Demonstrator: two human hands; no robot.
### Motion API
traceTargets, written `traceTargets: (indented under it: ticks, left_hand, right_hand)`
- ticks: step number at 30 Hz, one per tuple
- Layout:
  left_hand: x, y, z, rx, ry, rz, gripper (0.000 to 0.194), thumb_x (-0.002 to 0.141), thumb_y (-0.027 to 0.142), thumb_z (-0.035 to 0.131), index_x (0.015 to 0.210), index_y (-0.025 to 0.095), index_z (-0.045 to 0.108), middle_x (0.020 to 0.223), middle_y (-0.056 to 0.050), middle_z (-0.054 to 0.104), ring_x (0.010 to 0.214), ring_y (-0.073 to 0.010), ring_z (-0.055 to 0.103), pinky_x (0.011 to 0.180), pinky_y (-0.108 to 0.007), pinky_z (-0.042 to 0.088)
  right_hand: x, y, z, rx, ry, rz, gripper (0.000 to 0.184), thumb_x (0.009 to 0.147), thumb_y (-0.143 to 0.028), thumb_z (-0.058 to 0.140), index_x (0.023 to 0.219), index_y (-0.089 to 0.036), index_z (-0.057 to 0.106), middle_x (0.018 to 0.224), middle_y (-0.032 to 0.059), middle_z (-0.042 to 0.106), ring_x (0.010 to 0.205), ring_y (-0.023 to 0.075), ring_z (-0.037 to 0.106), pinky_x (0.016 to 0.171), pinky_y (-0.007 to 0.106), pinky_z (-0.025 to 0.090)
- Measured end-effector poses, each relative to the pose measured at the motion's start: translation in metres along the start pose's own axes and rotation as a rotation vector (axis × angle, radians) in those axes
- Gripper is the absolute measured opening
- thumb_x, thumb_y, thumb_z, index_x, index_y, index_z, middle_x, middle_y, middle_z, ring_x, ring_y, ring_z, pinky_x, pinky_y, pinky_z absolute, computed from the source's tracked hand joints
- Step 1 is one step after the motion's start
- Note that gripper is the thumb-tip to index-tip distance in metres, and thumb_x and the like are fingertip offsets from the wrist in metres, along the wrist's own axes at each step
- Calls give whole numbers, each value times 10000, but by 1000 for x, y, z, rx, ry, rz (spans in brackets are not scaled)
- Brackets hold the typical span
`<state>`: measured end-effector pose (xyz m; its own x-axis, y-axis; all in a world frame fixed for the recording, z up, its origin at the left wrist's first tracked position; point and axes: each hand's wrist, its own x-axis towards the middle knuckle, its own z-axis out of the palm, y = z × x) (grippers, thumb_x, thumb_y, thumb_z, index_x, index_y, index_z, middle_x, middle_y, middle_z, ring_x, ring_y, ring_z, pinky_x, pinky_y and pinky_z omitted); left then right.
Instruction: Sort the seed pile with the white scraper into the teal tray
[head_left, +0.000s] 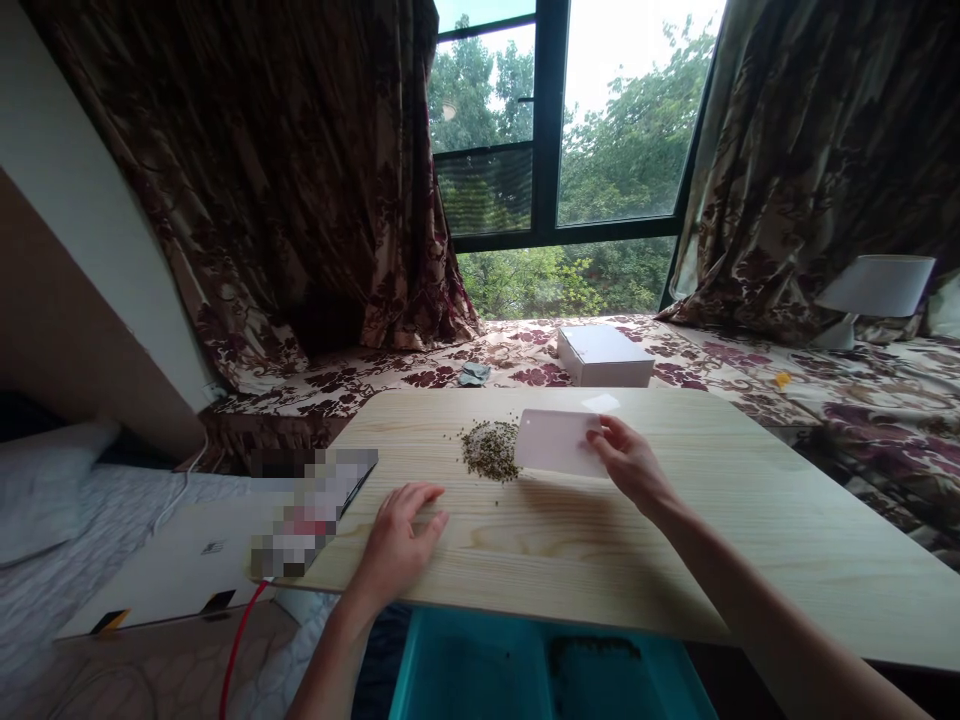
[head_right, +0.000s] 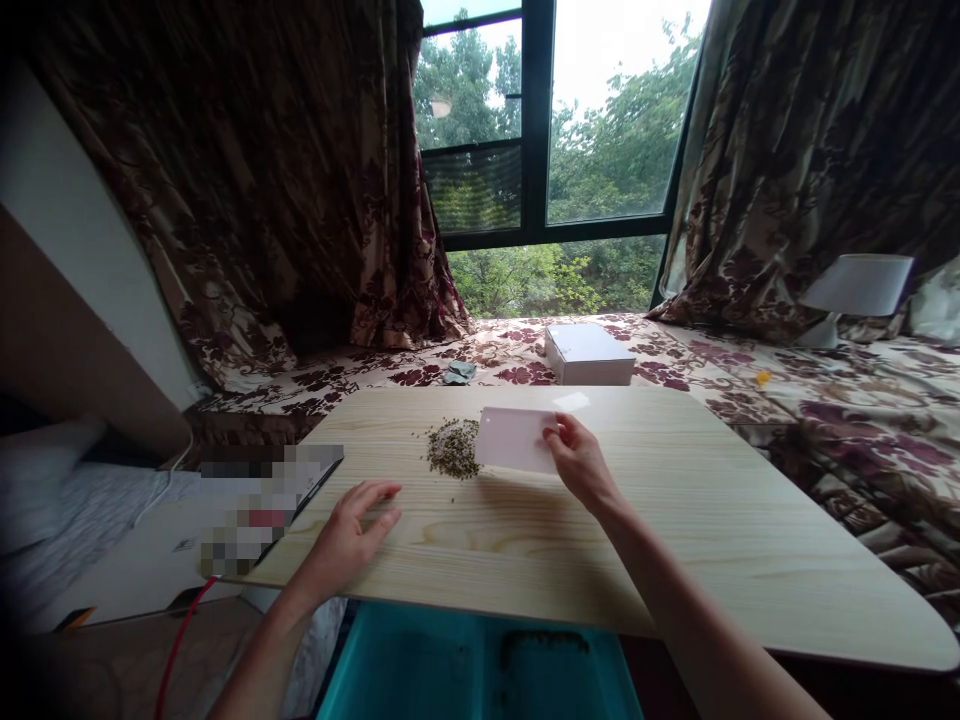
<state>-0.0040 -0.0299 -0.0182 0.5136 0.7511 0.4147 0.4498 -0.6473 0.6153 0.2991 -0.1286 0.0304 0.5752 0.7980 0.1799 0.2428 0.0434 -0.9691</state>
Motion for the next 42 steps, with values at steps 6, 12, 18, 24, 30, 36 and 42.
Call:
traceTargets:
  ticks: [6, 12, 18, 24, 30, 36, 42]
  left_hand:
    - [0, 1, 0, 10, 25, 8, 265, 819, 332, 557, 1028, 211, 666, 1065, -75, 679, 1068, -240, 597, 987, -438, 452]
    - [0, 2, -1, 14, 15, 4, 261, 825, 327, 556, 1033, 210, 661, 1074, -72, 678, 1070, -237, 593, 985, -432, 450]
    - [-1, -1, 1, 13, 18, -2, 259, 822, 326, 559, 1030, 212, 661, 1087, -74, 676, 1085, -244, 587, 1003, -449, 438]
    - [-1, -1, 2, 5, 17, -14, 264, 826, 346, 551, 1024, 210, 661, 1088, -85, 674, 1087, -254, 584, 1014, -470, 427]
    - [-1, 0, 2, 10, 38, -10, 259, 811, 342, 565, 1012, 219, 673, 1065, -80, 683, 1075, -250, 600, 994, -455, 453]
    - [-1, -1, 2, 18, 41, 1, 252, 810, 337, 568, 1004, 214, 672, 1061, -79, 684, 1064, -245, 602, 988, -445, 456]
    - [-1, 0, 1, 13, 39, 2, 250, 815, 330, 560, 1007, 212, 668, 1066, -79, 682, 1066, -246, 600, 985, -443, 458]
  right_hand:
    - [-2, -3, -1, -74, -34, -14, 349, 752, -445, 573, 986, -188, 596, 885, 86, 717, 797, 219, 671, 637, 297, 489]
    - [-4, -5, -11, -52, -19, 15, 338, 723, -425, 589, 968, -191, 597, 876, 84, 717, 774, 217, 662, 630, 301, 483]
    - [-6, 0, -11, -27, -25, 26, 328, 703, -423, 589, 936, -192, 601, 843, 75, 714, 754, 212, 661, 637, 303, 487]
    - [-4, 2, -12, -32, 2, 35, 304, 705, -402, 566, 932, -202, 589, 785, 53, 698, 739, 211, 656, 593, 291, 470]
    - [-3, 2, -6, -59, -20, 17, 285, 721, -394, 551, 930, -205, 593, 826, 59, 705, 750, 208, 664, 576, 283, 462]
    - [-3, 1, -9, -78, -45, 47, 312, 720, -390, 561, 959, -194, 605, 884, 75, 721, 764, 210, 664, 591, 284, 466]
    - [0, 1, -10, -15, -49, 38, 331, 724, -364, 576, 1001, -187, 620, 848, 68, 723, 771, 210, 670, 647, 300, 491]
